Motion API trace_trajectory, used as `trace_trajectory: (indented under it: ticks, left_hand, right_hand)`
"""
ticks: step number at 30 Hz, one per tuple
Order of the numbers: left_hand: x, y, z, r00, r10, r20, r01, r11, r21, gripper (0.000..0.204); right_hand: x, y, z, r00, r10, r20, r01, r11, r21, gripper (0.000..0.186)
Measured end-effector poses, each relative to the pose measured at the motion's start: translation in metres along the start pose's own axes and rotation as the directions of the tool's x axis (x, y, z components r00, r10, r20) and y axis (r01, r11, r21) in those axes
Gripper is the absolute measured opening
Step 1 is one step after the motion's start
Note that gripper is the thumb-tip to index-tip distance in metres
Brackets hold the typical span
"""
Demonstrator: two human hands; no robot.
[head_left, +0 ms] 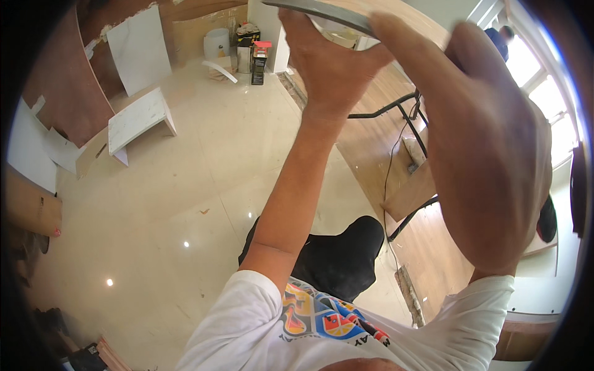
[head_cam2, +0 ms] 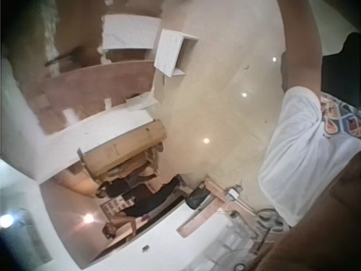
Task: The person trims the edges of a large wooden board using a utility knife and a metal straightedge. They scrape away excess material, wipe the surface with a cloth, and then place the board aside.
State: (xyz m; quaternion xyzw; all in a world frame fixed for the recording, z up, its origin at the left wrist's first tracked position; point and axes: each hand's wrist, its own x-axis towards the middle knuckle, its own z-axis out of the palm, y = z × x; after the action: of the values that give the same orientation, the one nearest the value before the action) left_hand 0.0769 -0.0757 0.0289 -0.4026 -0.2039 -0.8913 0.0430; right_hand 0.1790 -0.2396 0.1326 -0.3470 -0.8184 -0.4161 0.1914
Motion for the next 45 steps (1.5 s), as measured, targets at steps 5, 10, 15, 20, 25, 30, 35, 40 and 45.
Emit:
trace_trajectory:
  ticks: [5,10,15,20,25,30,35,40,45]
  left_hand:
    - [-0.004,0.000,0.004,0.999,-0.038,0.005,0.038,0.999,0.010,0.100]
    - [-0.004,0.008,0.000,0.987,-0.157,0.026,0.157,0.988,-0.005,0.098]
    - [0.001,0.038,-0.009,0.935,-0.300,0.189,0.303,0.953,0.012,0.111]
    - [-0.004,0.049,-0.028,0.953,-0.259,0.156,0.292,0.921,-0.256,0.109]
    - [-0.010,0.043,-0.051,0.991,-0.020,-0.132,0.000,0.989,-0.150,0.082]
    - [-0.013,0.051,-0.027,0.991,-0.132,0.007,0.132,0.991,0.035,0.050]
    - [-0.007,0.058,-0.021,0.981,-0.071,-0.179,0.093,0.989,0.118,0.030]
    - [-0.004,0.061,-0.024,0.984,0.033,-0.173,0.008,0.973,0.229,0.025]
    - [0.003,0.066,-0.035,0.993,0.092,-0.073,-0.070,0.963,0.262,0.015]
  right_hand:
    - [-0.007,-0.004,-0.003,0.999,0.016,0.049,-0.012,0.996,-0.094,0.049]
    - [0.002,0.009,-0.004,0.999,0.029,-0.015,-0.028,0.999,0.031,0.044]
    - [-0.018,0.044,0.031,0.924,0.249,-0.289,-0.051,0.832,0.553,0.036]
    - [-0.114,0.034,0.093,0.729,0.676,0.109,-0.349,0.230,0.909,0.030]
    - [-0.206,-0.004,0.151,0.617,0.679,0.398,-0.429,-0.134,0.894,0.035]
    - [-0.248,-0.017,0.199,0.574,0.651,0.496,-0.417,-0.289,0.862,0.045]
    - [-0.267,-0.027,0.245,0.508,0.562,0.653,-0.425,-0.495,0.757,0.042]
    - [-0.289,-0.037,0.277,0.347,0.432,0.832,-0.431,-0.715,0.551,0.043]
    - [-0.325,-0.061,0.323,0.142,0.342,0.929,-0.266,-0.891,0.368,0.037]
